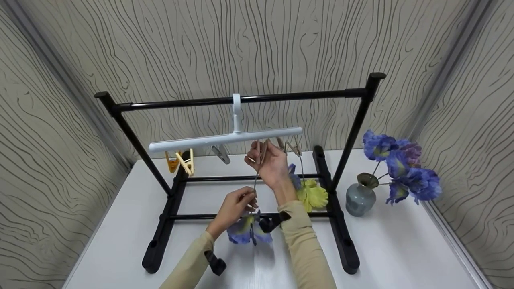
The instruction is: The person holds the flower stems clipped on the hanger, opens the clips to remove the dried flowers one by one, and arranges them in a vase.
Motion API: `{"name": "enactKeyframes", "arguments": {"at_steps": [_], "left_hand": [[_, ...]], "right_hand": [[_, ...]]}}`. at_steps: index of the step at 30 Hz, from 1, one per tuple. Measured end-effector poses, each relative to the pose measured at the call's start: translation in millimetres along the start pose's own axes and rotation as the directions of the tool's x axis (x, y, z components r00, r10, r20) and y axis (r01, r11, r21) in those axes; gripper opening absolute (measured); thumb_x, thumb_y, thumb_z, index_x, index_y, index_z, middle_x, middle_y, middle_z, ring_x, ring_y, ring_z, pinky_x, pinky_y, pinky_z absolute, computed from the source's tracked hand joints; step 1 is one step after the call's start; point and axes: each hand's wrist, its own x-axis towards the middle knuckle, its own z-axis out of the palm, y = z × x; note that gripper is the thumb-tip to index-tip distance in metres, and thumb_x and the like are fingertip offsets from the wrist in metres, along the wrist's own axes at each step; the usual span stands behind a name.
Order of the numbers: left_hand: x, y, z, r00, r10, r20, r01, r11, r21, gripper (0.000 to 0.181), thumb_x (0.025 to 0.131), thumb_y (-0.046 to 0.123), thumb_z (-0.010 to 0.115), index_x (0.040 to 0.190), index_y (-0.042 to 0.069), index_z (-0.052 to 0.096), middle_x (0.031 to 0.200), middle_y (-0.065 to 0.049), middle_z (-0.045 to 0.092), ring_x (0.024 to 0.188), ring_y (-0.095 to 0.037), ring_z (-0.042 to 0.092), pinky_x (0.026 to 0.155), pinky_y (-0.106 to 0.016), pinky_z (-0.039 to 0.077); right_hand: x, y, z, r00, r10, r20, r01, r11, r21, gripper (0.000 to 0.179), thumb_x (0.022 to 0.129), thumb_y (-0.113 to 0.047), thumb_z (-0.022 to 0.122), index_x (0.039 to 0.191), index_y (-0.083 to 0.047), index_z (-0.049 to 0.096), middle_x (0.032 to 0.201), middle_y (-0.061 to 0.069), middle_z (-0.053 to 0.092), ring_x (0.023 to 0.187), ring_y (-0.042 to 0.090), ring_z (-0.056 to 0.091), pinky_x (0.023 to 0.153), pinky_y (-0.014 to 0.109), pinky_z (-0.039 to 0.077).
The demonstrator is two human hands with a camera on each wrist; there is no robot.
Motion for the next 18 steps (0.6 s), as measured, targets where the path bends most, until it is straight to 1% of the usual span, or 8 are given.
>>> {"name": "enactKeyframes", "arguments": {"at_steps": [2,5,7,10,14,18], "left_hand": [[0.5,-0.2,0.7,1.0,0.003,-0.005,-0.003,1.0,-0.003,0.015,0.107,0.005,0.055,0.103,0.0,0.069,0.089,-0.013,0.068,0.082,-0.029,0.073,0.071,-0.03,0.062],[0.4,-0.3,1.0,1.0,0.007,-0.012,-0.007,1.0,0.0,0.015,0.107,0.005,0.056,0.103,0.0,0.07,0.089,-0.013,0.069,0.082,-0.031,0.073,0.07,-0.031,0.063],[-0.5,-0.4,0.8,1.0,0.008,-0.015,-0.007,1.0,0.011,0.015,0.107,0.005,0.056,0.103,0.0,0.07,0.087,-0.01,0.069,0.081,-0.03,0.073,0.07,-0.033,0.063],[-2.4,-1.8,0.7,1.0,0.017,-0.011,-0.017,0.998,0.052,0.016,0.107,0.006,0.056,0.102,0.001,0.071,0.086,-0.008,0.07,0.081,-0.025,0.073,0.071,-0.032,0.063],[-5.3,-3.6,0.7,1.0,0.031,-0.001,-0.031,0.994,0.102,0.017,0.107,0.007,0.056,0.101,0.003,0.071,0.086,-0.001,0.069,0.081,-0.013,0.069,0.07,-0.026,0.06],[-7.4,-2.0,0.4,0.999,0.037,-0.004,-0.036,0.994,0.105,0.018,0.107,0.008,0.055,0.1,0.004,0.071,0.084,0.004,0.067,0.08,-0.01,0.067,0.069,-0.022,0.058]], "right_hand": [[0.0,-0.2,1.1,1.0,-0.001,-0.003,0.0,1.0,-0.01,0.037,0.111,-0.022,0.034,0.099,0.002,0.06,0.088,0.012,0.054,0.08,0.023,0.04,0.084,0.043,0.044],[0.5,-0.5,2.3,1.0,0.002,0.0,-0.002,0.999,-0.038,0.049,0.115,-0.024,0.02,0.098,0.001,0.059,0.088,0.012,0.053,0.081,0.024,0.042,0.087,0.042,0.045],[0.3,-0.9,3.2,1.0,0.002,0.001,-0.002,0.999,-0.049,0.055,0.115,-0.025,0.014,0.098,0.002,0.059,0.088,0.012,0.054,0.082,0.024,0.044,0.088,0.043,0.046],[-0.3,-2.0,4.3,1.0,-0.005,-0.012,0.004,0.998,-0.057,0.057,0.116,-0.026,0.015,0.099,0.003,0.061,0.089,0.013,0.057,0.083,0.025,0.049,0.092,0.044,0.049],[-0.7,-3.5,5.1,0.998,-0.028,-0.048,0.024,0.996,-0.089,0.054,0.116,-0.024,0.02,0.097,0.002,0.063,0.09,0.013,0.06,0.083,0.025,0.053,0.092,0.045,0.051],[-0.7,-3.8,4.8,0.992,-0.06,-0.112,0.042,0.987,-0.152,0.051,0.116,-0.026,0.022,0.096,-0.002,0.063,0.091,0.011,0.062,0.083,0.024,0.055,0.09,0.044,0.051]]}}
